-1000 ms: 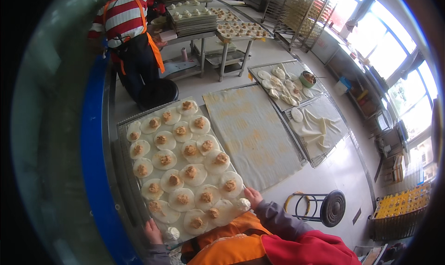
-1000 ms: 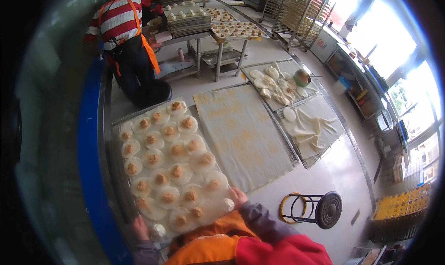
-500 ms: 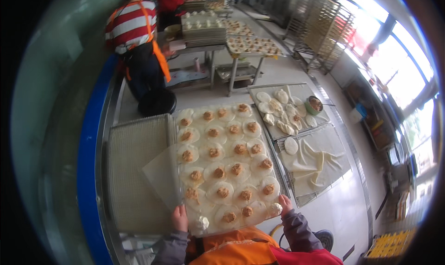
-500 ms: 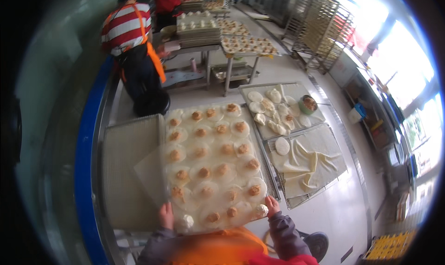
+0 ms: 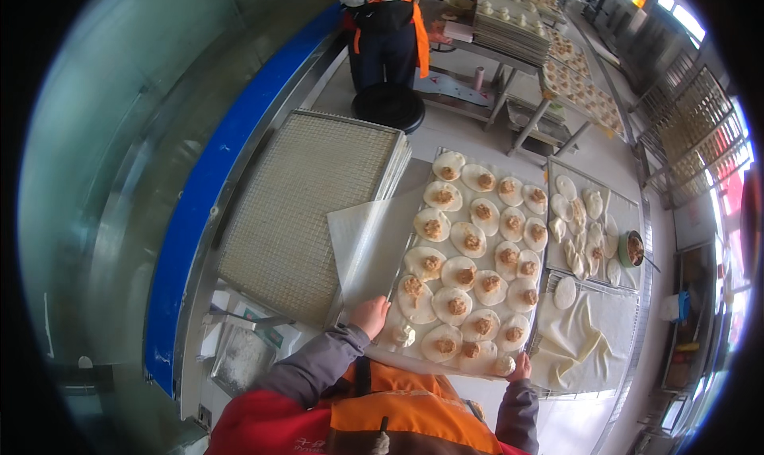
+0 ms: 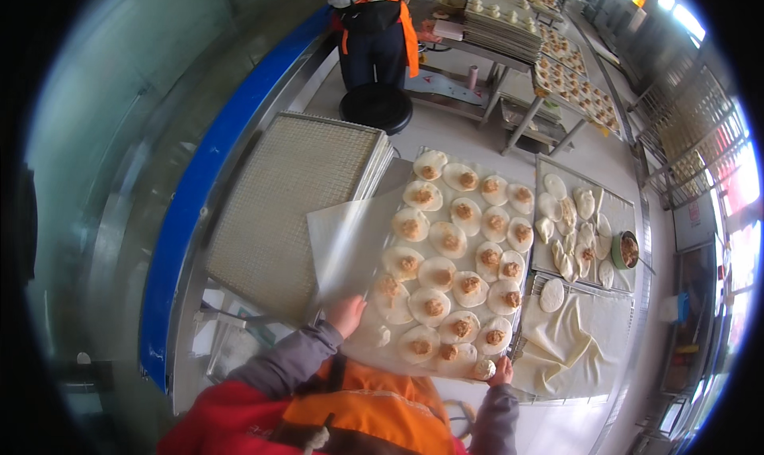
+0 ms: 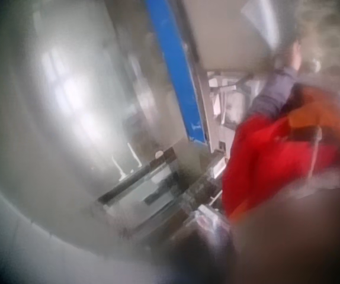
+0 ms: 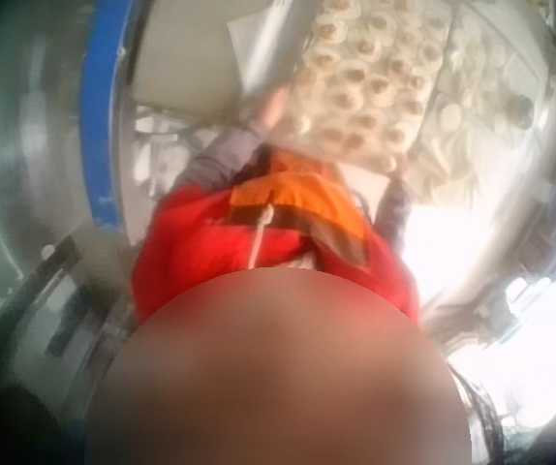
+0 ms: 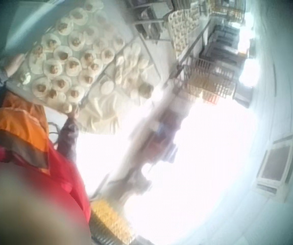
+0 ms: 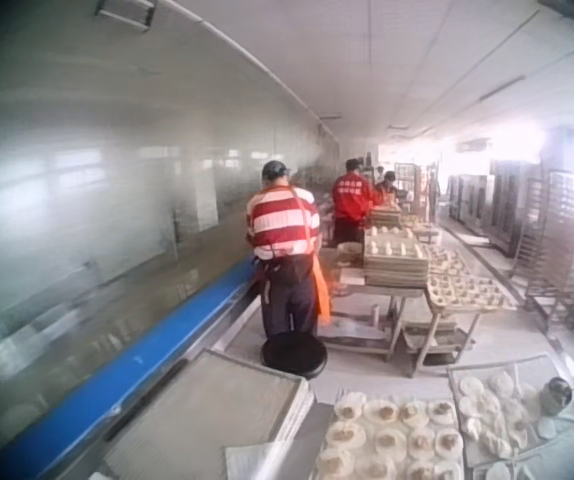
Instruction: The person repeatedly picks up round dough discs from a blue conveyor belt, places them on a metal tray, adds a small amount of filling, and folds the dough into buns. The finished buns are arranged on the tray.
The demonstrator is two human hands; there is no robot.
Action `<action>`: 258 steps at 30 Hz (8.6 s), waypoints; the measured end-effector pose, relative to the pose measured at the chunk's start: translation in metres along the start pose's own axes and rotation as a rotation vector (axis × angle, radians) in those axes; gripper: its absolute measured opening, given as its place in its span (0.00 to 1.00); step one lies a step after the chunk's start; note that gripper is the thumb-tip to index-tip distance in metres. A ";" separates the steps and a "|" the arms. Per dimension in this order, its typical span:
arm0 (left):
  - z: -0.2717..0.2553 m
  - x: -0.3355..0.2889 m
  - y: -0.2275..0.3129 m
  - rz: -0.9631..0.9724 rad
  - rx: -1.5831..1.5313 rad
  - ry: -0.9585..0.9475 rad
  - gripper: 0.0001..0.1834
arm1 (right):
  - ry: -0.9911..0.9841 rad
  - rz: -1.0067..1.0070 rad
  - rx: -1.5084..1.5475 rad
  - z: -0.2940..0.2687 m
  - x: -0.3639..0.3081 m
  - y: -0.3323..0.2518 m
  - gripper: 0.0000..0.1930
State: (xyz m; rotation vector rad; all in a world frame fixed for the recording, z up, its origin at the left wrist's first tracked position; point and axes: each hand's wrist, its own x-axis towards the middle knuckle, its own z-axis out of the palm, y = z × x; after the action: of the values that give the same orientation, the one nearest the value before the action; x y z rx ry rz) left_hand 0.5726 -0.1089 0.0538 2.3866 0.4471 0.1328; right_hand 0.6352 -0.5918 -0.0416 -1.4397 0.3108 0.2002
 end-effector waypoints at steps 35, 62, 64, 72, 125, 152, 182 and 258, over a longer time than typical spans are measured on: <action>-0.299 0.151 -0.020 0.044 0.279 0.104 0.11 | -0.080 0.711 0.147 -0.026 -0.049 -0.067 0.07; -0.588 0.380 0.039 0.858 0.204 0.093 0.11 | -0.714 -0.649 -1.036 0.686 0.120 -0.470 0.24; -0.615 0.400 0.042 0.914 0.129 0.128 0.09 | -0.505 -0.810 -1.162 0.689 0.145 -0.516 0.24; -0.645 0.371 -0.008 1.238 0.521 0.641 0.07 | 0.219 -1.504 -1.399 0.687 0.095 -0.534 0.15; -0.429 0.067 -0.512 -0.086 0.215 0.382 0.24 | -1.031 -1.071 -0.988 0.974 -0.021 -0.022 0.22; -0.481 -0.168 -0.571 -0.758 -0.160 -0.013 0.25 | -1.687 -0.482 -1.670 1.132 -0.164 0.098 0.26; -0.373 0.327 -0.312 -0.193 -1.238 -0.358 0.27 | -0.274 -0.321 -1.129 0.826 0.219 -0.073 0.20; -0.426 0.298 -0.526 0.138 -0.031 0.362 0.12 | -0.764 -0.944 -1.167 1.202 0.228 -0.028 0.13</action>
State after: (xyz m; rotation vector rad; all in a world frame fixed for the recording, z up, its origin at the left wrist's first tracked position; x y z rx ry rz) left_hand 0.6122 0.6286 0.0213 2.3654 0.4410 0.6364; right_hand 0.9656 0.5839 0.0313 -2.3170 -1.3048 0.1311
